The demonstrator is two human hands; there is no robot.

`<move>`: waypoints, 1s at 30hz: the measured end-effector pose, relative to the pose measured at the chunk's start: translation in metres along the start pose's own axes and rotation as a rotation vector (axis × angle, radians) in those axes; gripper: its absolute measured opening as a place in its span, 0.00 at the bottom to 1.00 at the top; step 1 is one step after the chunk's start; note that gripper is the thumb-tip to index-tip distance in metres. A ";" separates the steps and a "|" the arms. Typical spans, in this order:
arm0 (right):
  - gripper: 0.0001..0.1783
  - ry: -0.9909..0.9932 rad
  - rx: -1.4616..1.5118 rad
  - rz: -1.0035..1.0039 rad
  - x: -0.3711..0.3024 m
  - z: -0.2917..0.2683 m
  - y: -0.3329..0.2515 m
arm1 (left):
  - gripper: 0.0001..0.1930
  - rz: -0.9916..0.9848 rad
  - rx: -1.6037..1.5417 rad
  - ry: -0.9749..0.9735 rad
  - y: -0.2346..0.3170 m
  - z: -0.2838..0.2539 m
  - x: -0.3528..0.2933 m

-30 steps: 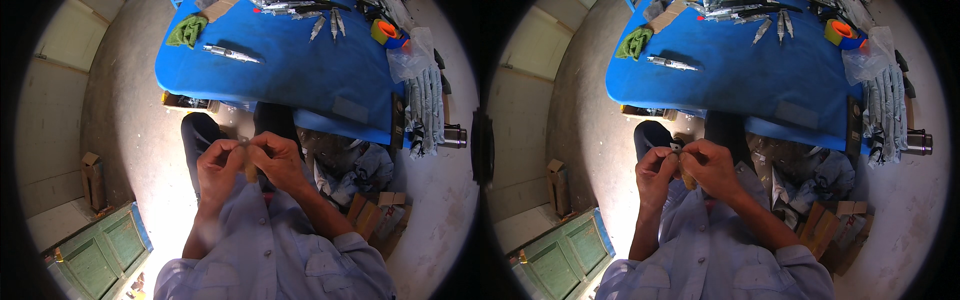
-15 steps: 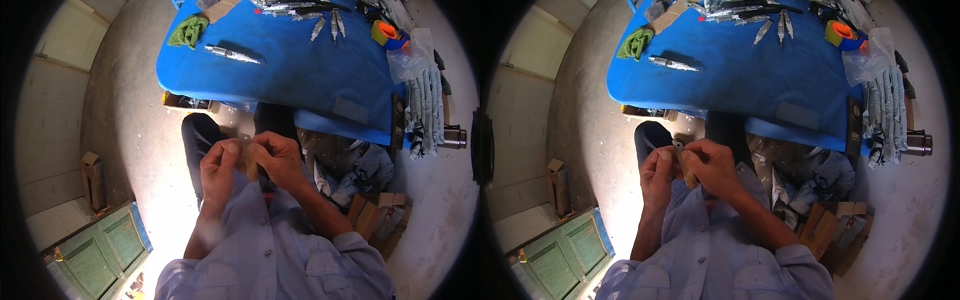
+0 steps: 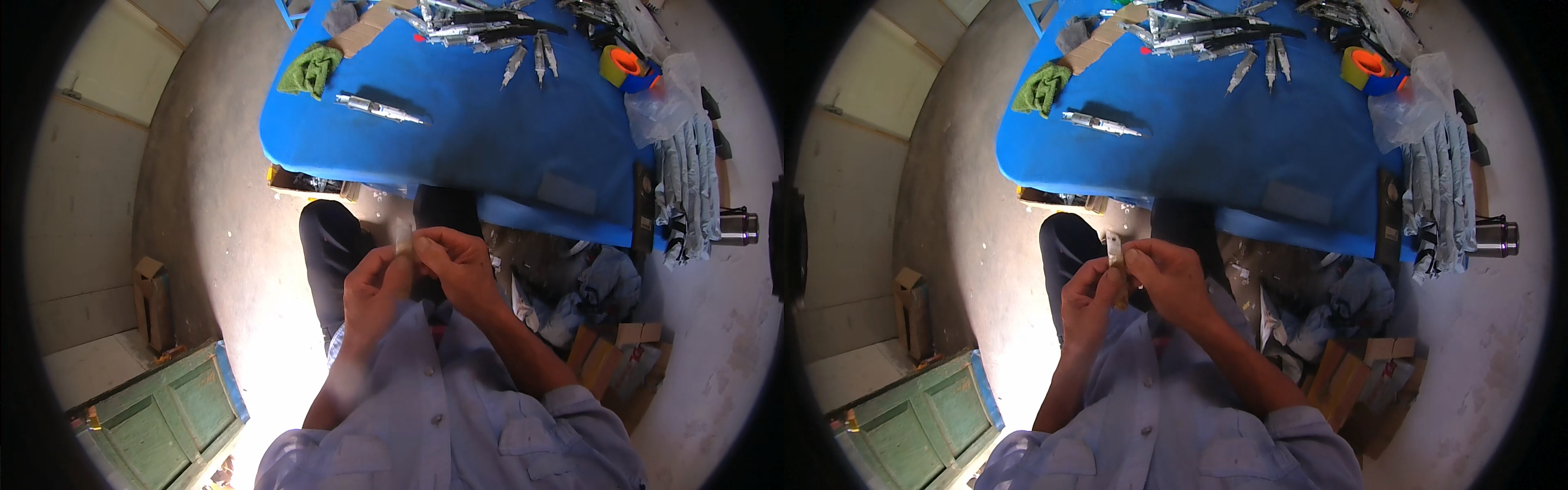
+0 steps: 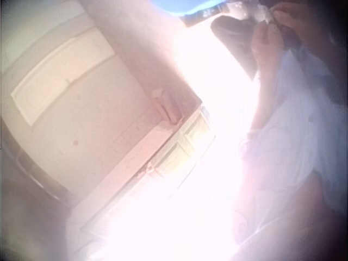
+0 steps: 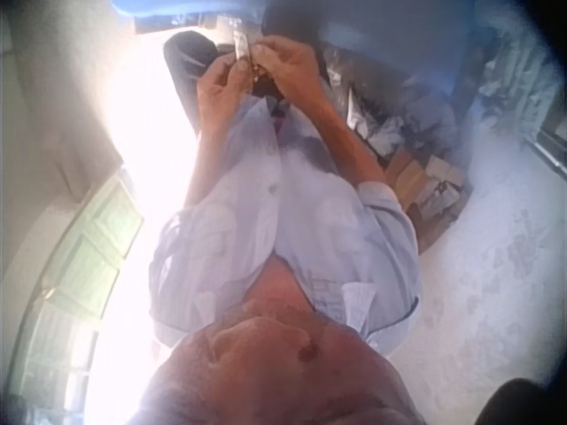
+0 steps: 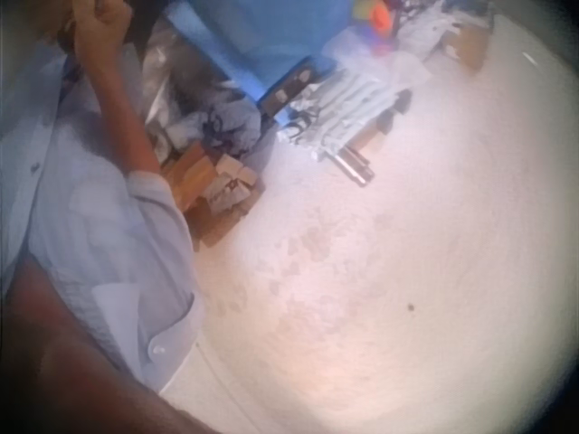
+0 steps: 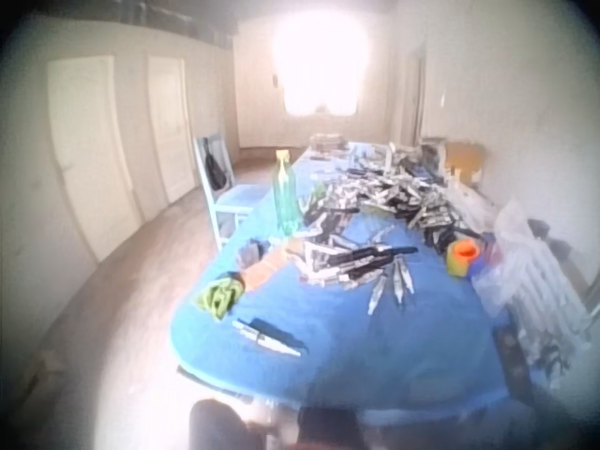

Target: The person sits on the floor and assembles small mechanical parts, likely fuel injectors, on a blue workbench. They use a small piece of cardboard to wipe or clean the components and then attach them to a larger metal assembly, repeating the process for multiple parts.

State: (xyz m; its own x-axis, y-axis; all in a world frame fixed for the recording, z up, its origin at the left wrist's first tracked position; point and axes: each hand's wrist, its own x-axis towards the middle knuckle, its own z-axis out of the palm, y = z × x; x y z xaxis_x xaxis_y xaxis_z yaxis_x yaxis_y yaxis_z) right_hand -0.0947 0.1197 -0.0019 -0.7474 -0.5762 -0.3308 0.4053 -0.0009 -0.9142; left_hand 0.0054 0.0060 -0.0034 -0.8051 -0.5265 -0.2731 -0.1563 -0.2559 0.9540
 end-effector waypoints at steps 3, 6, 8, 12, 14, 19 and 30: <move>0.13 0.029 -0.039 -0.011 -0.002 -0.002 -0.008 | 0.13 -0.054 -0.086 -0.014 0.005 -0.008 0.002; 0.13 0.110 -0.125 -0.079 -0.002 -0.016 -0.014 | 0.11 -0.102 -0.211 0.010 0.016 -0.011 0.009; 0.13 0.163 -0.220 -0.168 0.001 -0.028 -0.019 | 0.10 -0.112 -0.264 0.008 0.024 -0.015 0.015; 0.12 0.243 -0.445 -0.421 0.018 -0.055 -0.038 | 0.10 -0.067 -0.218 0.010 0.044 -0.031 0.028; 0.11 0.269 -0.551 -0.511 0.026 -0.060 -0.054 | 0.13 -0.025 -0.079 0.046 0.058 -0.042 0.038; 0.10 0.282 -0.756 -0.631 0.053 -0.054 -0.092 | 0.18 0.129 0.186 0.125 0.086 -0.078 0.083; 0.16 0.222 -1.061 -0.875 0.126 -0.023 -0.076 | 0.15 0.605 0.783 0.252 0.082 -0.092 0.173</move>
State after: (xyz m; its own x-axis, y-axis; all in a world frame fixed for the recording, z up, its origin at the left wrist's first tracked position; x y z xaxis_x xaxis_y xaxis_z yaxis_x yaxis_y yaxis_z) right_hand -0.2320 0.0661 0.0199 -0.6553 -0.5702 0.4954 -0.7453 0.3815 -0.5469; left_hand -0.0946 -0.1805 0.0158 -0.7435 -0.5698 0.3501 -0.1662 0.6645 0.7286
